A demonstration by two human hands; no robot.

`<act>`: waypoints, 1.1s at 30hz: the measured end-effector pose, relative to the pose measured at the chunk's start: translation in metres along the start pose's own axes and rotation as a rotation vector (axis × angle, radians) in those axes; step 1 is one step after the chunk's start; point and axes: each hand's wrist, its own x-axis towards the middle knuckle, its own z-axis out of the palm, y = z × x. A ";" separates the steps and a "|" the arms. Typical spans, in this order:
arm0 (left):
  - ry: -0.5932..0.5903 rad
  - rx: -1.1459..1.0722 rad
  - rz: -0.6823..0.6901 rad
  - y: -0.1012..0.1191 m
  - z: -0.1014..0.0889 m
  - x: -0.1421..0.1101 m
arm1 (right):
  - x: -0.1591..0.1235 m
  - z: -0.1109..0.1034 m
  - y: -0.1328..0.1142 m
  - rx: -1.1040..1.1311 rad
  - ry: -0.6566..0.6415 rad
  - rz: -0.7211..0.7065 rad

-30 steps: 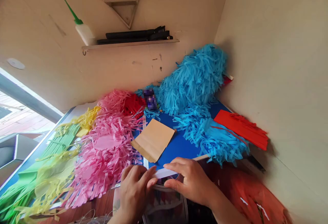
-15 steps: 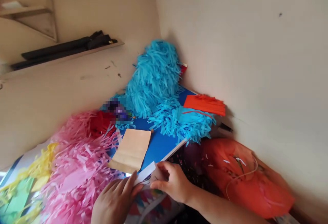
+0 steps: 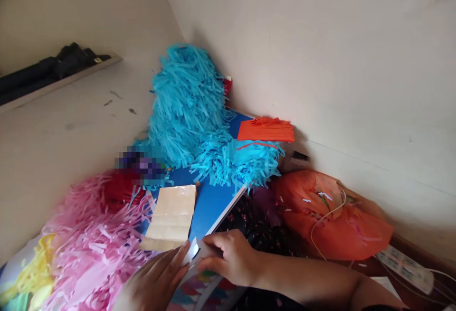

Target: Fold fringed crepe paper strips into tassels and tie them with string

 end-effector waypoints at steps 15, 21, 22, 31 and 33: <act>0.041 -0.136 0.053 0.002 -0.020 0.028 | 0.001 -0.004 -0.012 0.119 -0.036 -0.056; -0.027 -0.201 0.033 0.003 -0.031 0.030 | 0.001 -0.003 -0.010 0.175 -0.069 -0.065; -0.038 -0.216 0.031 0.003 -0.033 0.029 | 0.000 -0.003 -0.010 0.170 -0.069 -0.060; 0.041 -0.254 -0.003 0.013 -0.028 0.028 | -0.002 0.001 -0.015 0.198 -0.069 -0.058; 0.079 -0.205 0.035 0.013 -0.027 0.027 | -0.002 0.002 -0.015 0.195 -0.045 -0.077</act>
